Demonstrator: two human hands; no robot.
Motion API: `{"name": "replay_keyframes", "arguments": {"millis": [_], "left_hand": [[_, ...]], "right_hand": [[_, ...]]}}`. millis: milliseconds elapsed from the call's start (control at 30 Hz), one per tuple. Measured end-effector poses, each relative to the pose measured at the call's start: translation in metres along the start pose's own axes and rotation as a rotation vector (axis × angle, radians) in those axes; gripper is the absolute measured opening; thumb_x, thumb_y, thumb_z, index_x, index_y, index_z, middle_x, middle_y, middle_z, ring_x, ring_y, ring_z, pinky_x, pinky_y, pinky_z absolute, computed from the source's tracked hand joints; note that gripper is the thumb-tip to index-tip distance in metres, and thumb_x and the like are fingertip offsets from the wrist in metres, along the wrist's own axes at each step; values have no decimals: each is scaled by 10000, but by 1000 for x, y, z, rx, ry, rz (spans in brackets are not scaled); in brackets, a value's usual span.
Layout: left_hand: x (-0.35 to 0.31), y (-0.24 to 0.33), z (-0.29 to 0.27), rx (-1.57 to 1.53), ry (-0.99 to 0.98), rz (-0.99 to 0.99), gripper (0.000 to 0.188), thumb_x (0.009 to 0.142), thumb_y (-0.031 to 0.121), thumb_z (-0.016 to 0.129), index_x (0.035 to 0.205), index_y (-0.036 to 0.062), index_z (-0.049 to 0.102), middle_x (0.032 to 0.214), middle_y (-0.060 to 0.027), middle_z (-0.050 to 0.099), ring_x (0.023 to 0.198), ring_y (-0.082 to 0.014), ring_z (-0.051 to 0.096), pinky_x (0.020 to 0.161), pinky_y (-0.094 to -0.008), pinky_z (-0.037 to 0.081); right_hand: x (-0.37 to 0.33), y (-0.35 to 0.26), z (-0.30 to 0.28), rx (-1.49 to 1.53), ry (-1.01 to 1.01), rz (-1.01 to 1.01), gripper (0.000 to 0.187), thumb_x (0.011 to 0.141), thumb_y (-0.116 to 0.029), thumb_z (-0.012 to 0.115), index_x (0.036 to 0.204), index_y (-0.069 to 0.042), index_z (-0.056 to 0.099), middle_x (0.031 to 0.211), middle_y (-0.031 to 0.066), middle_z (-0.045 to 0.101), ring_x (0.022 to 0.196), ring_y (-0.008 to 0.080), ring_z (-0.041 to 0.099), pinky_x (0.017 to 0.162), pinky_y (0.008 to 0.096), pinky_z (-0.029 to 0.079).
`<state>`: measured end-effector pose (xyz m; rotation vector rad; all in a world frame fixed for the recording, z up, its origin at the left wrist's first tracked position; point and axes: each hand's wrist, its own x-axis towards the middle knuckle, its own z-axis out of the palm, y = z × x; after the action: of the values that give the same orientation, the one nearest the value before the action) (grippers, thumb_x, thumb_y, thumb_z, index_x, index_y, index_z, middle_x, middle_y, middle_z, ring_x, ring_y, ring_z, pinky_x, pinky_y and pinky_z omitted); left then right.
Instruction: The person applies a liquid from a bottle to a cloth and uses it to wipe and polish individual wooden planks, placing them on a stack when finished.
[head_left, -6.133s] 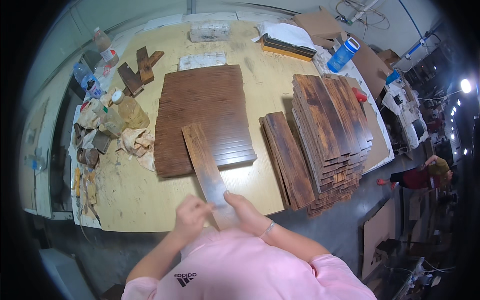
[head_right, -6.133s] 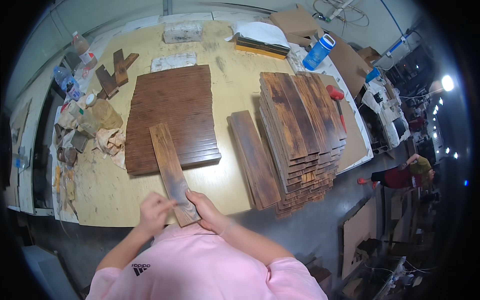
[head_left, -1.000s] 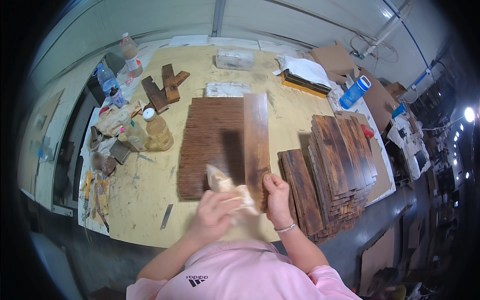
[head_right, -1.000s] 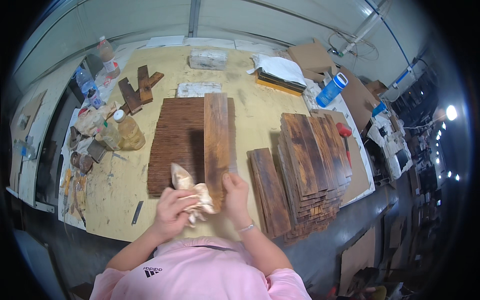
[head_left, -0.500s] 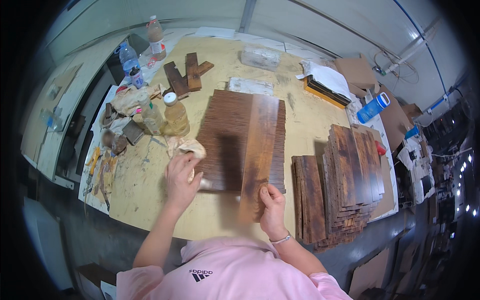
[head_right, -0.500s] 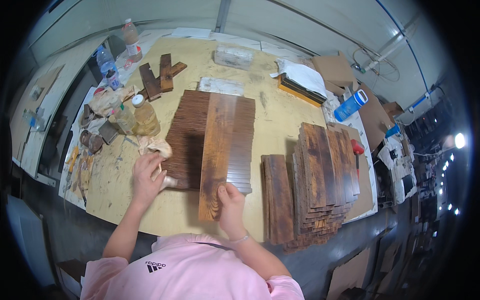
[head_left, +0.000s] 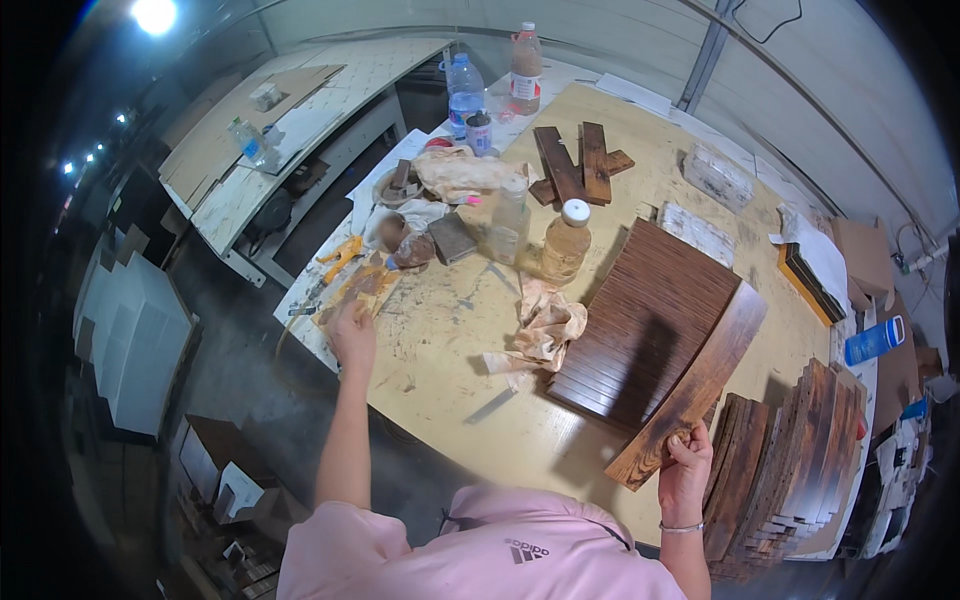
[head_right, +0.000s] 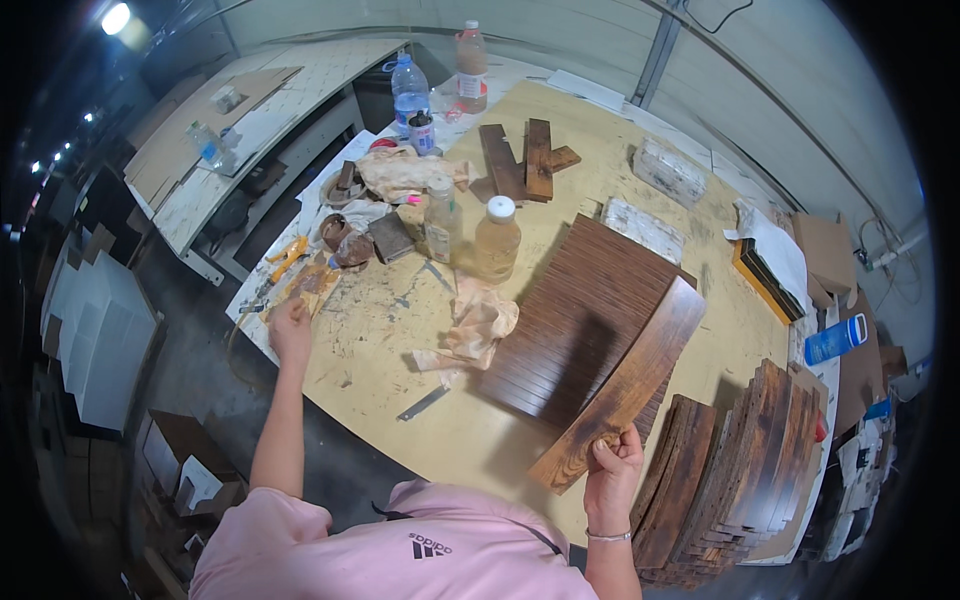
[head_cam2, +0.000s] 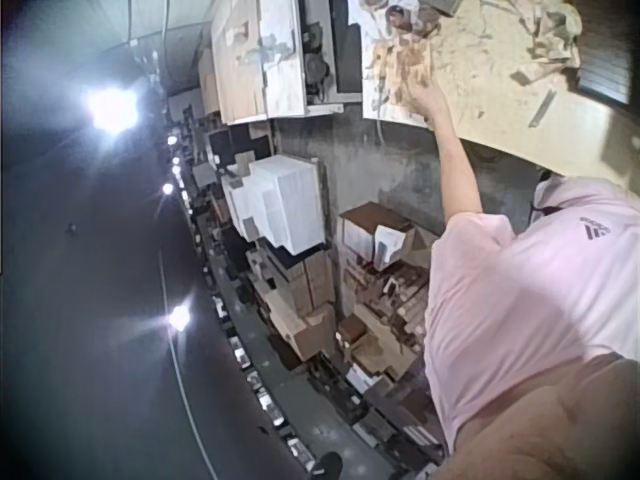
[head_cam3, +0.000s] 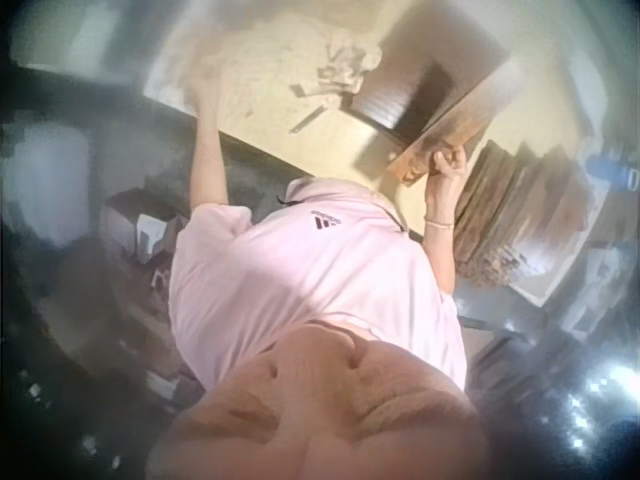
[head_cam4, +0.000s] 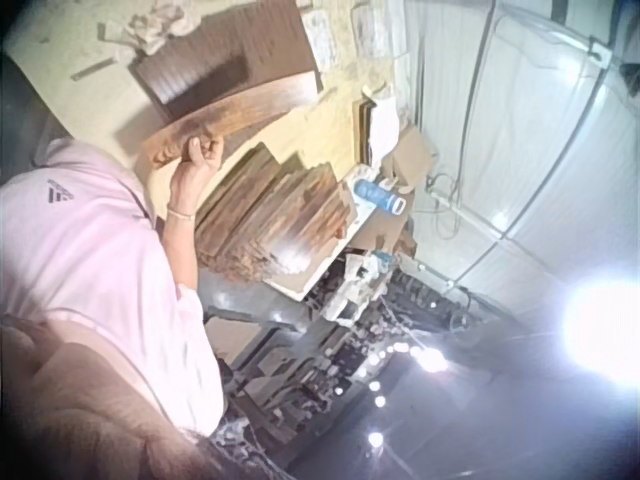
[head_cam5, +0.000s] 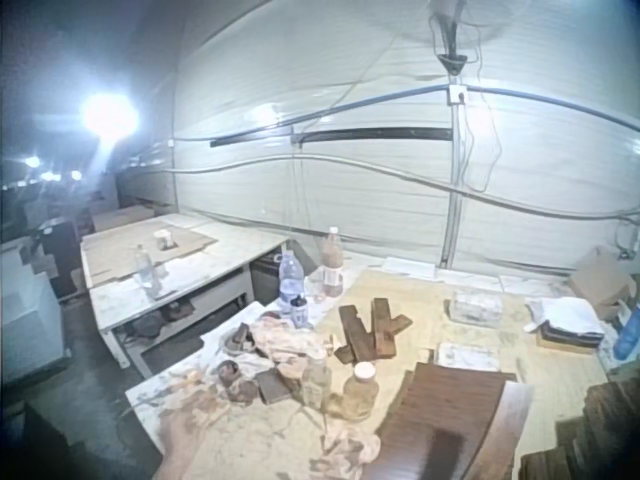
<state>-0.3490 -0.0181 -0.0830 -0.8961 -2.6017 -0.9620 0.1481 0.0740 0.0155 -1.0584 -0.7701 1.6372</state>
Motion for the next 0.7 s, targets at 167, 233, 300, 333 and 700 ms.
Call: {"name": "replay_keyframes", "arguments": {"millis": [167,233,300,333,700], "left_hand": [[15,-36,14,347,-54,113,299,793,119,738,1068,16,678,1021,-149,675,938,-348,638,843,-424,511],[12,-28,17,186,-63,65,328,779,88,739,1095,24,677,1022,-148,665,947,-330,626,850,-421,499],[4,9,13,-167,-106,60,349,766,38,738,1111,31,680,988,-120,652,926,-277,619,826,-381,500],[-8,50,-4,-381,-179,45,361,758,4,739,1114,27,680,969,-105,646,894,-245,625,791,-344,511],[-103,286,-36,-842,-495,802,442,681,45,806,1109,33,695,946,-104,649,857,-286,595,757,-373,495]], "right_hand": [[8,-5,12,-42,26,-44,358,790,70,565,1138,-14,579,983,58,665,867,148,648,805,266,530],[13,-5,20,-58,26,-41,326,789,74,569,1106,13,603,981,74,675,904,164,651,838,289,528],[19,-6,25,-60,26,18,332,785,83,560,1108,27,612,942,60,665,840,137,629,766,271,507],[20,-6,27,-61,-12,28,321,789,91,549,1094,21,620,931,48,659,808,122,616,739,252,493],[6,-12,31,-26,-98,19,319,812,68,535,1118,30,618,970,62,673,846,126,624,798,262,507]]}}
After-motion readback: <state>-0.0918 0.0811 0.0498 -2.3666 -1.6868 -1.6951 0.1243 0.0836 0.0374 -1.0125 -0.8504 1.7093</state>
